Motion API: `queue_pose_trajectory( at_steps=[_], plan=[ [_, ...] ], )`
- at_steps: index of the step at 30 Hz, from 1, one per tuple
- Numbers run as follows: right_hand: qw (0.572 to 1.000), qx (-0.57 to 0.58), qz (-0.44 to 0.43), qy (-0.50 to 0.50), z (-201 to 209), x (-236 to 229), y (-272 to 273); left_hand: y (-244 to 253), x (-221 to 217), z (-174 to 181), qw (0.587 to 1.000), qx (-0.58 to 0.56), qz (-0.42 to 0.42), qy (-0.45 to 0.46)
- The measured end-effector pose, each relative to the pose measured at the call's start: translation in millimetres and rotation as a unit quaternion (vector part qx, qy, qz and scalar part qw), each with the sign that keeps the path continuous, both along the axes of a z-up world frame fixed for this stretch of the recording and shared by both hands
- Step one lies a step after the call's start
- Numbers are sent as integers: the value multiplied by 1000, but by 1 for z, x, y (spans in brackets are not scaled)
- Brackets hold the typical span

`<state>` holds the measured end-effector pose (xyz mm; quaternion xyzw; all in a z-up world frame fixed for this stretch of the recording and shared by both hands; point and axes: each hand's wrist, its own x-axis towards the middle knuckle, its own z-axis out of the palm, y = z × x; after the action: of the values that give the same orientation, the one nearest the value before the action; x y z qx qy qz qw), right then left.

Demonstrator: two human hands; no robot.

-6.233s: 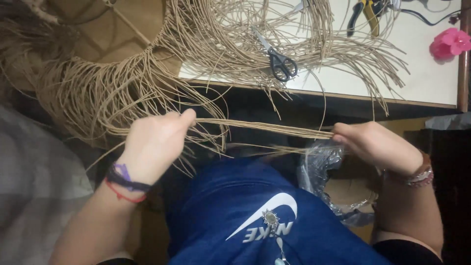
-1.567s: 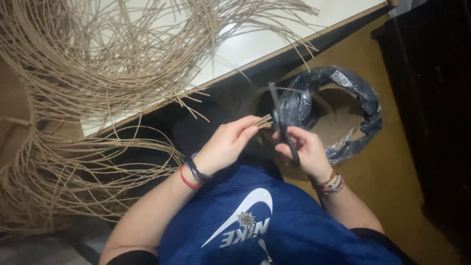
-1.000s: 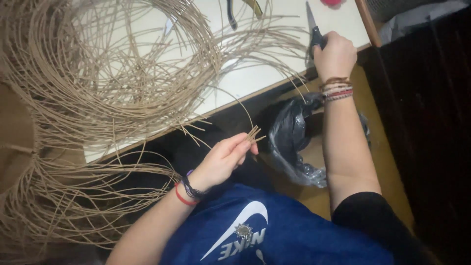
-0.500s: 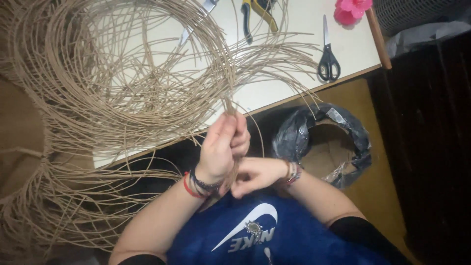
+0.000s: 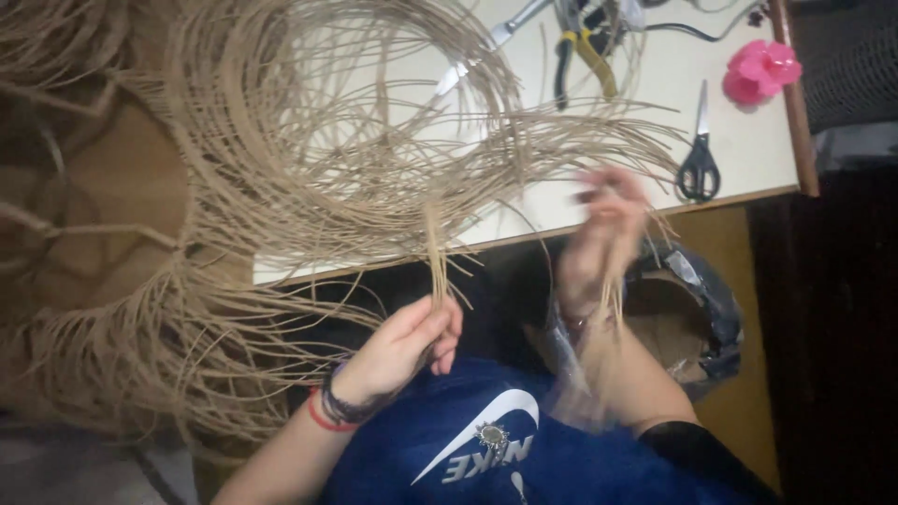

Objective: Measuring, cutting, and weaving straw onto a circular frame to create a decorative item.

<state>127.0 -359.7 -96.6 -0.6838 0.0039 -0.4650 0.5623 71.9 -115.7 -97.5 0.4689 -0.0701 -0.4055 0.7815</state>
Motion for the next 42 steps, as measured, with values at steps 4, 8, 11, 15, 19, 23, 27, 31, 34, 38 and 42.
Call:
queue_pose_trajectory(
  at_steps=[4,8,11,15,19,23,27,31,34,38,42],
  plan=[
    [904,138,343,213,7,-38,76,-23,29,49,986,-116,121,-16],
    [686,262,642,218,3,-54,98,-14,78,103,934,-253,245,-51],
    [576,335,724,176,18,-46,92,22,118,124,906,-290,285,-116],
    [622,198,707,272,56,-31,48,75,154,133,885,-250,342,-191],
    [706,-141,590,364,90,-3,-5,123,175,121,895,-196,366,-161],
    [766,-497,302,275,133,42,2,137,184,96,871,56,435,-221],
    [714,-627,264,167,115,112,9,136,180,55,767,356,362,-393],
    [640,-693,222,247,65,147,8,135,155,52,661,567,264,-415],
    [614,-665,244,349,63,141,20,141,130,47,628,562,240,-483],
    [656,-646,213,326,83,114,46,153,106,45,678,502,219,-490],
    [744,-610,191,195,42,86,78,167,90,20,729,462,200,-463]
  ],
)
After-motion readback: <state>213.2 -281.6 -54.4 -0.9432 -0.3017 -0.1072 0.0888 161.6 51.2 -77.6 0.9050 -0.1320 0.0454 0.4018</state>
